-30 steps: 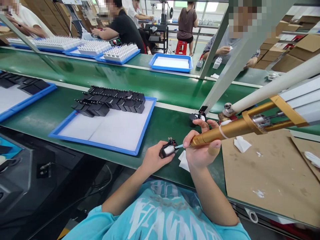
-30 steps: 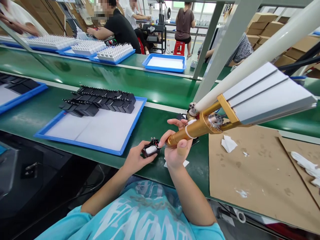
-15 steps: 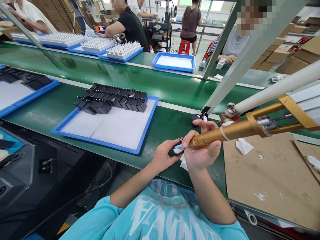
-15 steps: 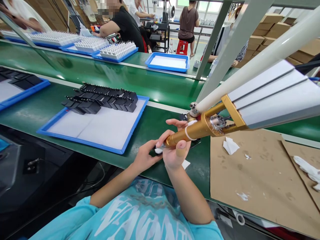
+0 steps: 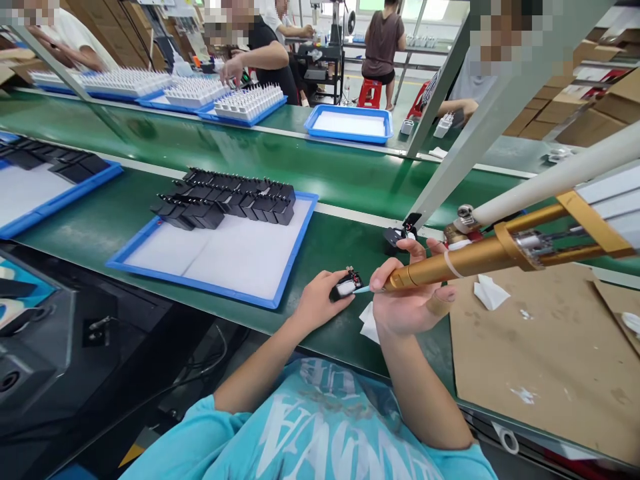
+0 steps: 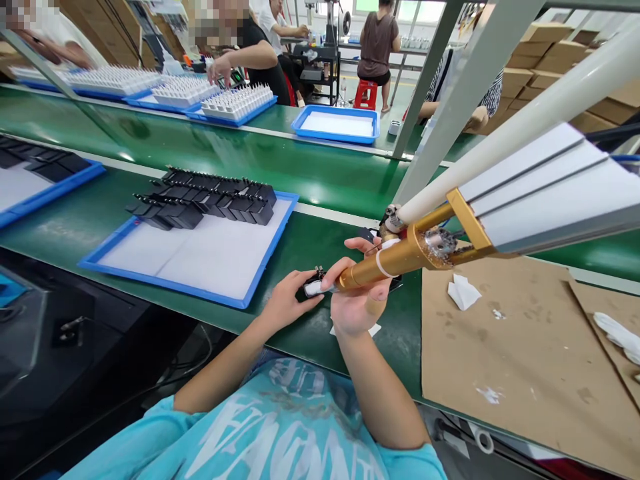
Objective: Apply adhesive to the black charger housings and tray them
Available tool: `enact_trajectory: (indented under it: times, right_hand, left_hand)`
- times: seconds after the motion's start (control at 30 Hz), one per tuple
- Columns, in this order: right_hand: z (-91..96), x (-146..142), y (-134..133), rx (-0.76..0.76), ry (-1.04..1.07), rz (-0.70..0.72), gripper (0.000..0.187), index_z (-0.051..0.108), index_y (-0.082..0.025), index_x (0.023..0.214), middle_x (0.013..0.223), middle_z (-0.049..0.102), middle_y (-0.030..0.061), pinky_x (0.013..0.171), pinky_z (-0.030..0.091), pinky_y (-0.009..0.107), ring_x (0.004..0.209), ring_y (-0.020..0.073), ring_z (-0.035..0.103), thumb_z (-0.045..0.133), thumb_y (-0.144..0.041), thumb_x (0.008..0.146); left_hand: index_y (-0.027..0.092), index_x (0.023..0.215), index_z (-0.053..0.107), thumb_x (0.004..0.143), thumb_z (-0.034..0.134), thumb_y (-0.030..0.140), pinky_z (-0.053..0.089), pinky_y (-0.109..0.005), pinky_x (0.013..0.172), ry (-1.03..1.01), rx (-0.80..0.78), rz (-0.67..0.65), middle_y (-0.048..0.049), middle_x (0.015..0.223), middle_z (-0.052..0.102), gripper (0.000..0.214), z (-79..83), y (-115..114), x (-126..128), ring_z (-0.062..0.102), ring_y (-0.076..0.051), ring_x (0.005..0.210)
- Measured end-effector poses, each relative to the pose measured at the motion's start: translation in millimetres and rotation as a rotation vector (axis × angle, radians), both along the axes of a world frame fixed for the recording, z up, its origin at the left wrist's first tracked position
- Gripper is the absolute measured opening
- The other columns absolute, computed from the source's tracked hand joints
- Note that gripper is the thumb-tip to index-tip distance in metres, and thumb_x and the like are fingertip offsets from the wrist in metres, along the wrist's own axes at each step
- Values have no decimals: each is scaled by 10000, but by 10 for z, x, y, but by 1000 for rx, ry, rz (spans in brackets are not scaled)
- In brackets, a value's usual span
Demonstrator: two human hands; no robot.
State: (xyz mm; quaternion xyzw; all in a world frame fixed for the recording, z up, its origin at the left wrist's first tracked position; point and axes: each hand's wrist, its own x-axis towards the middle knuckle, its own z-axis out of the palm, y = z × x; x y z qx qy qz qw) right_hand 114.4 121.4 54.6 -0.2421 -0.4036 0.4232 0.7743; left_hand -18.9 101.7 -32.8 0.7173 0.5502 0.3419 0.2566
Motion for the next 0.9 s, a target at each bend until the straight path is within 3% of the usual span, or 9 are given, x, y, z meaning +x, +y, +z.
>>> enact_trajectory:
  times: [0.1,0.2,0.33,0.43,0.6,0.8,0.9]
  right_hand:
    - [-26,59,30,4,6,-31,440,534,-315,1116,1035,560,25,303,346,246,383,65,480,415,-624,825]
    - [-44,123,40,6,28,-54,397,544,-310,1108,1040,563,21,297,342,246,379,64,488,434,-577,836]
    - [-57,191,29,-2,34,-29,370,531,-308,1095,974,569,-1,293,342,243,371,69,499,452,-562,837]
    - [-80,226,24,14,47,-14,362,523,-299,1104,973,576,-5,299,347,239,377,70,517,474,-546,843]
    - [-122,256,20,34,56,13,349,522,-294,1102,985,592,-6,320,373,241,393,76,547,499,-529,844]
    - [-131,271,2,17,64,14,363,501,-290,1098,980,596,-4,322,384,240,391,74,545,498,-546,841]
    - [-137,274,-2,7,63,17,367,487,-289,1089,976,601,-4,319,379,233,390,72,537,497,-555,838]
  left_hand:
    - [239,1270,556,806,680,269,499,-364,910,38,-98,13,-51,1116,659,481,-16,84,-84,610,-232,1026]
    - [239,1284,544,785,712,335,446,-410,1011,9,-182,-6,-62,1244,620,535,21,153,-144,558,-261,1156]
    - [256,1338,506,820,653,485,389,-434,1084,-122,-331,-77,-67,1371,550,585,67,268,-167,509,-269,1259]
    - [257,1320,523,870,600,450,410,-414,1072,-285,-383,-161,-66,1318,602,496,32,355,-134,566,-239,1208]
    - [192,1235,563,893,576,364,474,-396,1001,-438,-343,-177,-97,1153,696,383,-52,415,-84,648,-227,1076]
    - [218,1401,424,954,457,310,446,-381,1020,-356,-250,-324,-87,1256,647,458,-4,395,-153,598,-213,1155]
    - [251,1448,366,955,425,237,400,-409,1043,-187,-133,-323,-65,1290,624,496,67,354,-176,554,-209,1173]
